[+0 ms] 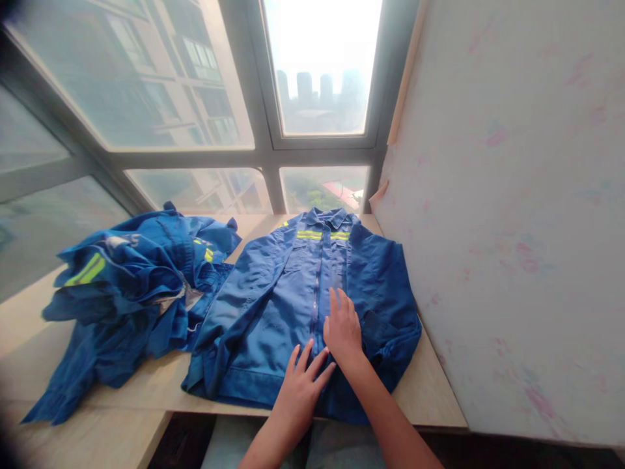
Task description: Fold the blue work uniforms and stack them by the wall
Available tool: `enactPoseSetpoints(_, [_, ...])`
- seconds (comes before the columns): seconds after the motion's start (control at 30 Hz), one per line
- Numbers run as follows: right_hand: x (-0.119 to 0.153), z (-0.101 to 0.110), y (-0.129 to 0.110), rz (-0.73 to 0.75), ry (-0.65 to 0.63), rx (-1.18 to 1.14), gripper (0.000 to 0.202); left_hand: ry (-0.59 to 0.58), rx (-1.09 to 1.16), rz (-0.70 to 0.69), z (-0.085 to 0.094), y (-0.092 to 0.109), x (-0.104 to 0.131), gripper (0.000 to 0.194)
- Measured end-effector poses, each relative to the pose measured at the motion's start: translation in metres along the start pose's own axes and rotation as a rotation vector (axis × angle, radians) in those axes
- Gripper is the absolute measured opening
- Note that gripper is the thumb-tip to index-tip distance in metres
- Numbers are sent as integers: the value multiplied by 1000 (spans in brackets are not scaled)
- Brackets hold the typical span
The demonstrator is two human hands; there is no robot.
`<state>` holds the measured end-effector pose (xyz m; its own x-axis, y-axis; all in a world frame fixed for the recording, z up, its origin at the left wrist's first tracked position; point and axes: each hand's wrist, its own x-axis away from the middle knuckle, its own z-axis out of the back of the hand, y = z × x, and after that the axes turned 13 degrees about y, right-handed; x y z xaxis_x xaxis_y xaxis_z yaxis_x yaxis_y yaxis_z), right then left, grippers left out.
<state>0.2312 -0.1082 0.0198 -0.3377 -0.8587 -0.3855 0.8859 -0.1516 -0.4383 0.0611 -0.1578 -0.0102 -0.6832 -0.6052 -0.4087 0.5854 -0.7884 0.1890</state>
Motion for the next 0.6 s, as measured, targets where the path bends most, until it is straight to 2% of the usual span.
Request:
enactPoseSetpoints(0.13, [-30, -15, -11, 325, -132, 14, 47, 13, -24, -91, 1, 4, -1, 48])
enactPoseSetpoints(0.2, [-46, -32, -13, 406, -215, -7, 48, 26, -23, -145, 3, 5, 5, 45])
enactPoseSetpoints(0.3, [-74, -58, -7, 329, -247, 27, 48, 76, -56, -184, 4, 7, 18, 49])
enactPoseSetpoints(0.47, [-123, -83, 8, 222, -150, 121, 53, 177, -130, -249, 5, 7, 34, 46])
enactPoseSetpoints(0.53, [-143, -89, 13, 175, -116, 173, 52, 244, -143, -257, -1, 10, 37, 39])
enactPoseSetpoints(0.6, [-165, -94, 19, 153, -102, 212, 47, 347, -147, -235, -15, 18, 38, 30])
